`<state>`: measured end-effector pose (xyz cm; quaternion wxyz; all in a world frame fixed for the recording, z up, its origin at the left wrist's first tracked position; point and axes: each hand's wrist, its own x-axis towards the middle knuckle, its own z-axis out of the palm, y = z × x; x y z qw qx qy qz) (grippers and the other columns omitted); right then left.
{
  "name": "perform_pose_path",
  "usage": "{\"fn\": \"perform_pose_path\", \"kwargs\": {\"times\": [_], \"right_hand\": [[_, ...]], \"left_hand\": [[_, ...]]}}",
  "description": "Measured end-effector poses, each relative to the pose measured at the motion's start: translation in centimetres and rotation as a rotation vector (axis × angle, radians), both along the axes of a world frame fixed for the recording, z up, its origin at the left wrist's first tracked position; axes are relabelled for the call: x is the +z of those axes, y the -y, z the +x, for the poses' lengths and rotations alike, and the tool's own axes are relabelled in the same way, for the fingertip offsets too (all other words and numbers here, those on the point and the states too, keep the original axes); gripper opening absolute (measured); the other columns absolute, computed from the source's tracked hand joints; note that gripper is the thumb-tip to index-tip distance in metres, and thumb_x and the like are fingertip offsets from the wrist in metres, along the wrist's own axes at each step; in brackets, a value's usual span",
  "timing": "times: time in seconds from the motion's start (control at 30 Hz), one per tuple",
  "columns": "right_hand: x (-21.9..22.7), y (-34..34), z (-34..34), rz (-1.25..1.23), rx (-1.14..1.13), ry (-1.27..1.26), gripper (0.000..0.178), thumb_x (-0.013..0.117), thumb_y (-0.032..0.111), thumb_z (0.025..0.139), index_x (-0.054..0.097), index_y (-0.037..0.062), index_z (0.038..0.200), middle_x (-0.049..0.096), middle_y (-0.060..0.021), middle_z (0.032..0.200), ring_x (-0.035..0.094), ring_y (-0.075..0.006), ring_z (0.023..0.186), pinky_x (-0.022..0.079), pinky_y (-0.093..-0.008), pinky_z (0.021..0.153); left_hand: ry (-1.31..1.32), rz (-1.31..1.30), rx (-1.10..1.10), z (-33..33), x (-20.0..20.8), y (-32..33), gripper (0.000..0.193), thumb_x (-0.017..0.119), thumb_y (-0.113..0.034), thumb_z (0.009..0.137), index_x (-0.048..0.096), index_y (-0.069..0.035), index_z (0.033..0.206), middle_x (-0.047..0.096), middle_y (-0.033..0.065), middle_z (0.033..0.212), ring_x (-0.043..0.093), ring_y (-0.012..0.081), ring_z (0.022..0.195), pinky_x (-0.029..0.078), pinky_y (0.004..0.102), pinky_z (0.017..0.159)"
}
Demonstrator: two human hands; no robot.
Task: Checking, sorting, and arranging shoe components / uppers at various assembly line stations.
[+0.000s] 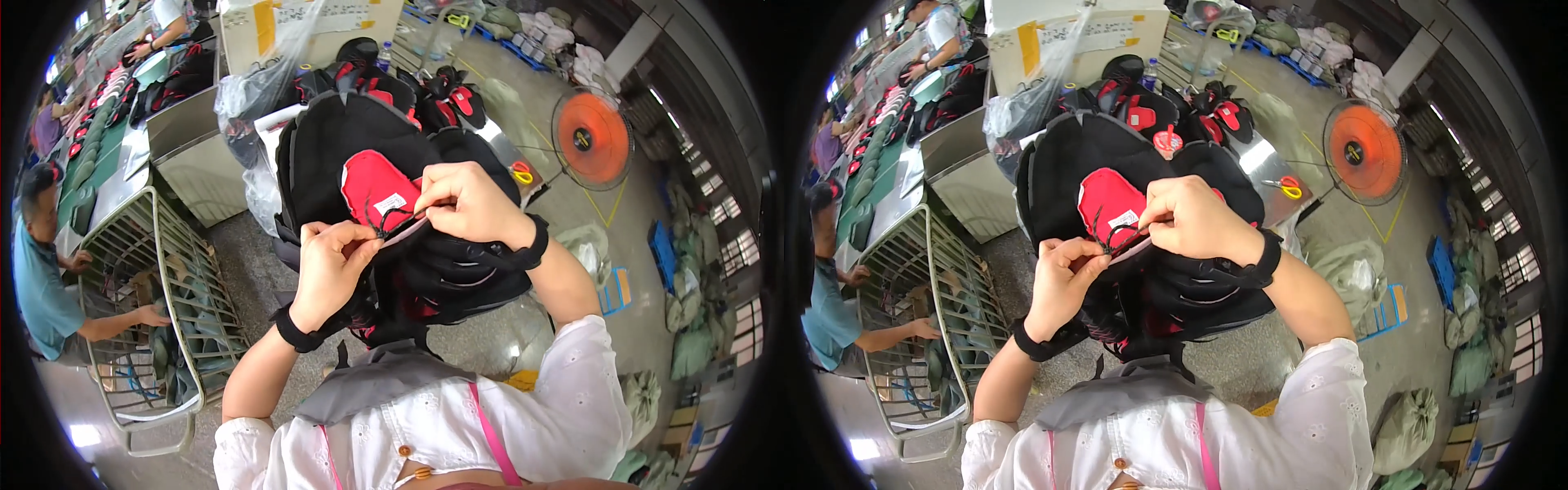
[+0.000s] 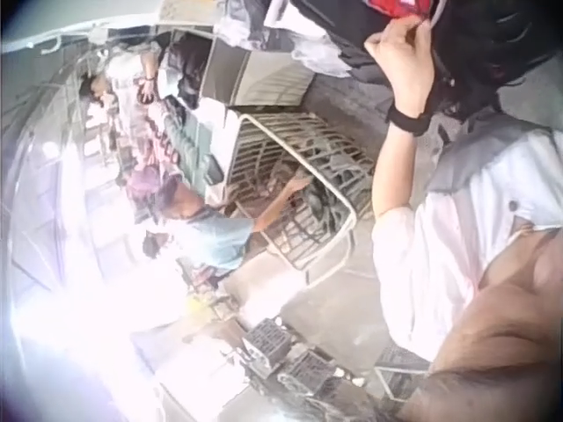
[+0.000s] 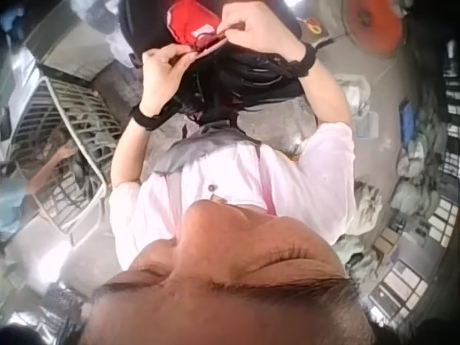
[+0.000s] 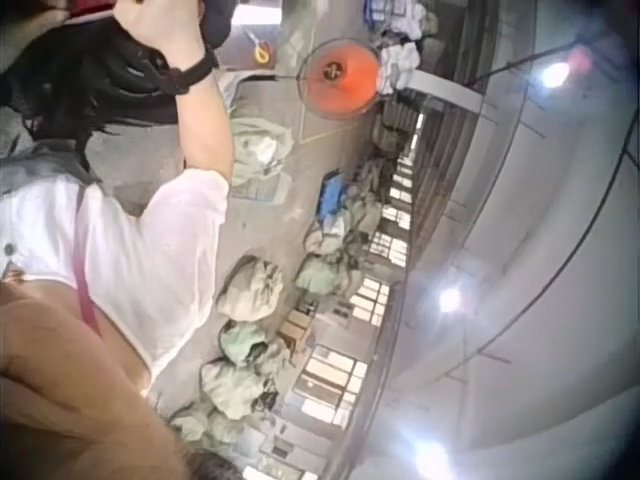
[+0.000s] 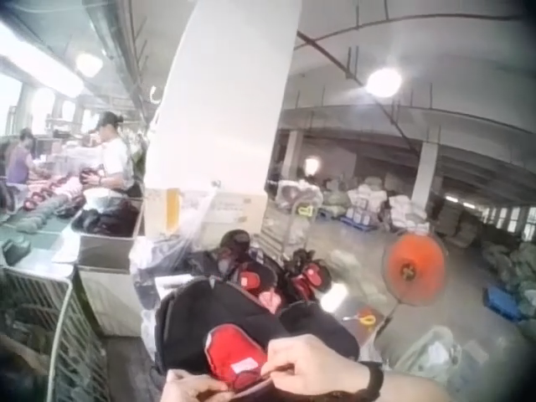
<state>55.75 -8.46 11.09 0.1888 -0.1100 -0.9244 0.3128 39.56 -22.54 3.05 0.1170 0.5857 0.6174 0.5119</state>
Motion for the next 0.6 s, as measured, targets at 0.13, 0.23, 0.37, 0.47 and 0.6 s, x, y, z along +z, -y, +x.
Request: {"fn": "perform_pose_path", "kwargs": {"times": [0.13, 0.23, 0.37, 0.47, 0.6], "right_hand": [[-1.2, -2.0, -1.9, 0.148, 0.051, -0.037, 0.014, 0.056, -0.003, 0.063, 0.065, -0.0018, 0.073, 0.054, -0.0061, 0.063, 0.05, -0.015, 0.05, 0.037, -0.026, 0.045], [-2.7, -4.2, -2.1, 0.108, 0.081, -0.054, 0.013, 0.057, -0.001, 0.062, 0.065, -0.0015, 0.073, 0.055, -0.0071, 0.064, 0.052, -0.0172, 0.051, 0.039, -0.0277, 0.046], [-6.7, -7.9, -3.6, 0.263, 0.078, -0.21, 0.011, 0.057, 0.0, 0.064, 0.065, -0.0004, 0.072, 0.054, -0.0084, 0.066, 0.053, -0.0202, 0.052, 0.042, -0.0303, 0.048], [-10.1, -9.8, -5.1, 0.174, 0.103, -0.142, 0.017, 0.056, 0.0, 0.066, 0.065, 0.0015, 0.081, 0.056, -0.0094, 0.074, 0.057, -0.0236, 0.063, 0.045, -0.0318, 0.056], [-12.2, -9.3, -5.0, 0.112, 0.065, -0.248, 0.017, 0.062, 0.004, 0.069, 0.064, 0.0042, 0.087, 0.06, -0.0083, 0.083, 0.058, -0.0245, 0.072, 0.047, -0.0332, 0.066]], "left_hand": [[0.166, -0.019, -0.041, -0.6, -1.5, -1.0, 0.013, 0.067, -0.013, 0.08, 0.064, -0.001, 0.077, 0.06, 0.0029, 0.062, 0.05, 0.0096, 0.056, 0.04, 0.0248, 0.058], [0.403, -0.084, -0.063, -0.2, -1.7, -2.6, 0.008, 0.064, -0.006, 0.079, 0.064, 0.001, 0.078, 0.061, 0.0044, 0.061, 0.053, 0.0084, 0.056, 0.042, 0.0235, 0.059], [0.392, -0.14, -0.002, -0.7, -3.4, -5.7, 0.013, 0.062, -0.007, 0.083, 0.063, 0.005, 0.085, 0.06, 0.0039, 0.065, 0.054, 0.0068, 0.06, 0.044, 0.0221, 0.056], [0.414, -0.183, 0.084, -1.8, -5.0, -7.3, 0.014, 0.061, -0.009, 0.084, 0.063, 0.004, 0.085, 0.059, 0.0009, 0.067, 0.051, 0.0049, 0.063, 0.041, 0.0199, 0.058], [0.365, -0.226, 0.148, -2.2, -5.9, -8.7, 0.014, 0.062, -0.01, 0.084, 0.063, 0.004, 0.084, 0.059, 0.0006, 0.067, 0.052, 0.0046, 0.062, 0.041, 0.0197, 0.057]]}}
